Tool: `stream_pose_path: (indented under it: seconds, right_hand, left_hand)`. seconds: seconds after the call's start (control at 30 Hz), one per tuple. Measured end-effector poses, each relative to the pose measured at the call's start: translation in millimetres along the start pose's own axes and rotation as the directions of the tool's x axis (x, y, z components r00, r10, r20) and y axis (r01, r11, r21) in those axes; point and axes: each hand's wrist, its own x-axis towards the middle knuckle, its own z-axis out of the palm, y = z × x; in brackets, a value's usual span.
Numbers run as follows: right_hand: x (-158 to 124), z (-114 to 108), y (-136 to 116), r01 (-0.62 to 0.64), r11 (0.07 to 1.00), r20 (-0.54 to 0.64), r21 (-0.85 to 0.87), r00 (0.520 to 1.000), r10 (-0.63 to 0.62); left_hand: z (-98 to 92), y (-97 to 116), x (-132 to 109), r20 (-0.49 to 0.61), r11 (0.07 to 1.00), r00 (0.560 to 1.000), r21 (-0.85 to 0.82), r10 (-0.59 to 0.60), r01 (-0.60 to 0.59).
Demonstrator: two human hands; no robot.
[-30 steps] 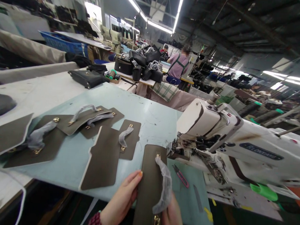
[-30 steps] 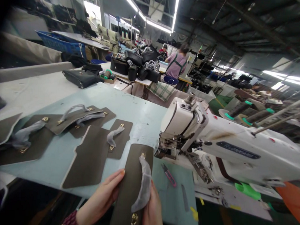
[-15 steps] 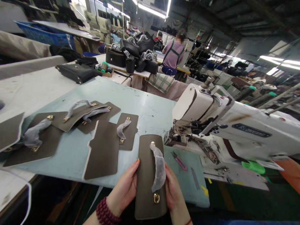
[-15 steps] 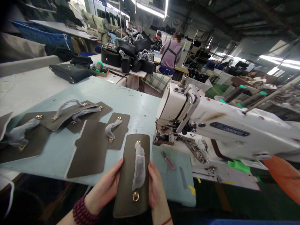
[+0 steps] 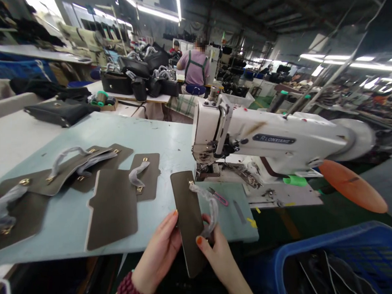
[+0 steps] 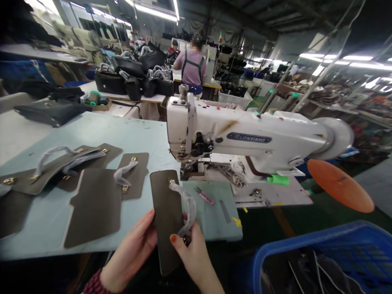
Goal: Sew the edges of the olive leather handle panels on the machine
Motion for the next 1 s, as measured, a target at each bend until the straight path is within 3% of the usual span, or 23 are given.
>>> stream_pose_path:
  seconds: [0.1, 0.2, 0.3, 0.47, 0.53, 0.6, 0.83, 0.93, 1.0]
  right_hand:
    - [4.1, 3.1, -3.6, -0.025, 0.985, 0.042, 0.172, 0.999, 0.018]
    - [4.9, 2.7, -10.0, -0.047, 0.935, 0.106, 0.352, 0.994, 0.011]
    - [2.8, 0.6, -11.8, -0.059, 0.885, 0.151, 0.462, 0.988, -0.014]
    - [4.3, -4.6, 0.5, -0.133, 0.837, 0.191, 0.532, 0.981, 0.034]
    - [6.7, -6.6, 3.7, -0.149, 0.842, 0.196, 0.518, 0.979, 0.052]
    - [9.3, -8.0, 3.5, -0.118, 0.875, 0.171, 0.47, 0.984, 0.041]
    - [18.5, -14.4, -10.4, -0.041, 0.952, 0.084, 0.304, 0.996, 0.016]
    - [22.9, -17.5, -13.0, -0.037, 0.979, 0.098, 0.2, 0.995, 0.017]
    - [24.5, -16.7, -8.9, -0.016, 0.992, 0.047, 0.124, 0.999, 0.011]
  left_hand:
    - [9.9, -6.3, -5.8, -0.021, 0.989, 0.999, 0.145, -0.036, 0.038]
    - [18.4, -6.4, -9.1, 0.036, 0.947, 0.999, 0.32, -0.035, 0.021]
    - [19.7, -3.8, -6.9, 0.102, 0.901, 0.994, 0.425, 0.043, -0.083]
    - [1.0, -9.4, 12.8, 0.018, 0.848, 0.959, 0.463, 0.282, -0.258]
    - [-3.0, -12.7, 21.7, 0.001, 0.859, 0.958, 0.443, 0.288, -0.259]
    - [0.6, -11.8, 28.0, 0.056, 0.89, 0.978, 0.406, 0.202, -0.208]
    - [33.5, 18.4, 39.6, 0.253, 0.953, 0.965, 0.269, 0.071, -0.141]
    - [33.6, 20.5, 49.1, 0.268, 0.981, 0.962, 0.166, 0.047, -0.095]
    - [30.5, 18.2, 55.4, 0.259, 0.988, 0.966, 0.139, 0.022, -0.06]
